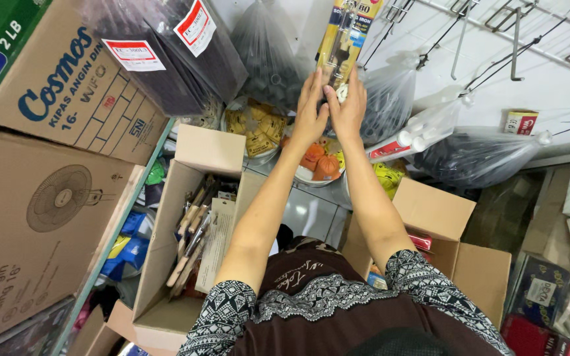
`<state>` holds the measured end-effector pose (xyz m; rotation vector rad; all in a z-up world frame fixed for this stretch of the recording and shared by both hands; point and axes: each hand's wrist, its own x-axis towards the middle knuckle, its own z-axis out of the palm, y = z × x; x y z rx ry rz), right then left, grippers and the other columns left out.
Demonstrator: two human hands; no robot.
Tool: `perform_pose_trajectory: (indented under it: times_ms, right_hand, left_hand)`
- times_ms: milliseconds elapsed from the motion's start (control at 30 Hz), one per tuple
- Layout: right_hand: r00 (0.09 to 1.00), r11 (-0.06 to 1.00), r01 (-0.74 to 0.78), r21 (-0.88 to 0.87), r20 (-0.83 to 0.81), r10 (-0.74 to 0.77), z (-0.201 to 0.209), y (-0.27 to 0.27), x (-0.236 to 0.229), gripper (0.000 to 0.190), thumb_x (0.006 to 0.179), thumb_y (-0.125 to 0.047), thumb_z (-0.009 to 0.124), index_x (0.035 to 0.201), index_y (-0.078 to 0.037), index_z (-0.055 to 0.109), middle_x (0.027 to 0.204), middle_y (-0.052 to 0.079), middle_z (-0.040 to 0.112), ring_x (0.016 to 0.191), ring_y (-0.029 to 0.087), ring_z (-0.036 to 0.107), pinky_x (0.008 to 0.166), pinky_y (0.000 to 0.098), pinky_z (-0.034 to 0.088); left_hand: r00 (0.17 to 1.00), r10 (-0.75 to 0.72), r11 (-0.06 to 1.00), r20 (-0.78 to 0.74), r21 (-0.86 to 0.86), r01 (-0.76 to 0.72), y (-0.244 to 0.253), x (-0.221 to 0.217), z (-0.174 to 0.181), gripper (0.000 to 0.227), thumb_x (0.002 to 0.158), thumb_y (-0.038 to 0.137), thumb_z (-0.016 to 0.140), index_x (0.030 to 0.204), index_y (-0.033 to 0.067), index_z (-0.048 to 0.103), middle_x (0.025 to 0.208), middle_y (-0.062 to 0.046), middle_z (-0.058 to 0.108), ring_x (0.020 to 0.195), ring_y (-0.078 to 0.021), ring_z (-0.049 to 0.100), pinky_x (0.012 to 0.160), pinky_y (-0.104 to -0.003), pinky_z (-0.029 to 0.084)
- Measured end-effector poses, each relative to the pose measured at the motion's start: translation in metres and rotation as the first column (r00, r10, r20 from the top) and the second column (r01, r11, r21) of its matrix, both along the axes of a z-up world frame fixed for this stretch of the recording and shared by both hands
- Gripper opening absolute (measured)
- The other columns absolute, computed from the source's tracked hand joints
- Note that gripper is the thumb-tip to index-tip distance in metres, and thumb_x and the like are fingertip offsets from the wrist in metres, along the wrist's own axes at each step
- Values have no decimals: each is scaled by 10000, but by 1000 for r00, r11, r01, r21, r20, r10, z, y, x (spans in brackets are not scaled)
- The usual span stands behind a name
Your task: The person removes packaged tools from a cardboard box, wipes each one with a white cloth, and places them into other boxes in a storage area.
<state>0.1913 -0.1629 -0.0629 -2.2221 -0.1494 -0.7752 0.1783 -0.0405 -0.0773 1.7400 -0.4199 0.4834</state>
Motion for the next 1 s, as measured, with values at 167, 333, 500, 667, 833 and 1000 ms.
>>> perform_pose_trajectory:
  times_ms: [167,333,500,667,833,1000]
  right_hand:
    - [1000,996,-15,82,-16,17,-13,-3,-8,682,993,-253,743,1539,-3,421,1202,188,582,1115,342,580,997,401,474]
    - [1000,983,-3,181,9,2,-33,-2,-40,509,1027,-203,710,1458,-9,519,1341,183,526,1266,319,551,1112,395,436]
    - [978,787,-69,613,-115,175,-38,5,-94,508,1087,-272,533,1524,-20,474,1477,128,477,1387,250,470,1192,358,361]
    - [847,212,-287,934,145,511,0,31,-152,585,1051,-249,514,1580,-50,363,1557,109,437,1439,239,454,1241,379,338]
    - [773,232,-230,945,32,634,28,68,-202,621,980,-80,527,1579,-46,369,1558,112,467,1412,226,494,1192,358,399]
    - [852,676,-268,687,-159,499,15,110,-244,423,1067,-18,602,1481,-26,518,1385,74,598,1224,148,588,1056,279,494]
  left_hand:
    - [999,43,995,27,87,-45,-1,-8,-6,833,902,-2,606,1641,85,231,1682,-246,251,1591,-424,208,1315,-476,153]
    - [996,6,1000,-88,18,-5,-2,-42,-15,756,938,65,624,1619,63,297,1661,-247,316,1560,-394,296,1286,-442,236]
    - [970,-140,985,-198,-123,117,-3,-81,-22,669,991,126,617,1596,39,345,1586,-230,461,1492,-340,441,1240,-403,336]
    - [901,-284,914,-328,-378,150,8,-127,5,645,1036,240,614,1588,8,375,1508,-209,563,1407,-291,536,1171,-364,416]
    - [953,-153,944,-261,-323,63,54,-172,25,639,1040,268,631,1562,-9,386,1518,-209,527,1414,-278,515,1174,-368,401]
    - [948,111,969,-299,-179,-170,103,-223,4,439,1098,288,572,1453,30,573,1366,-186,626,1284,-305,626,1115,-367,491]
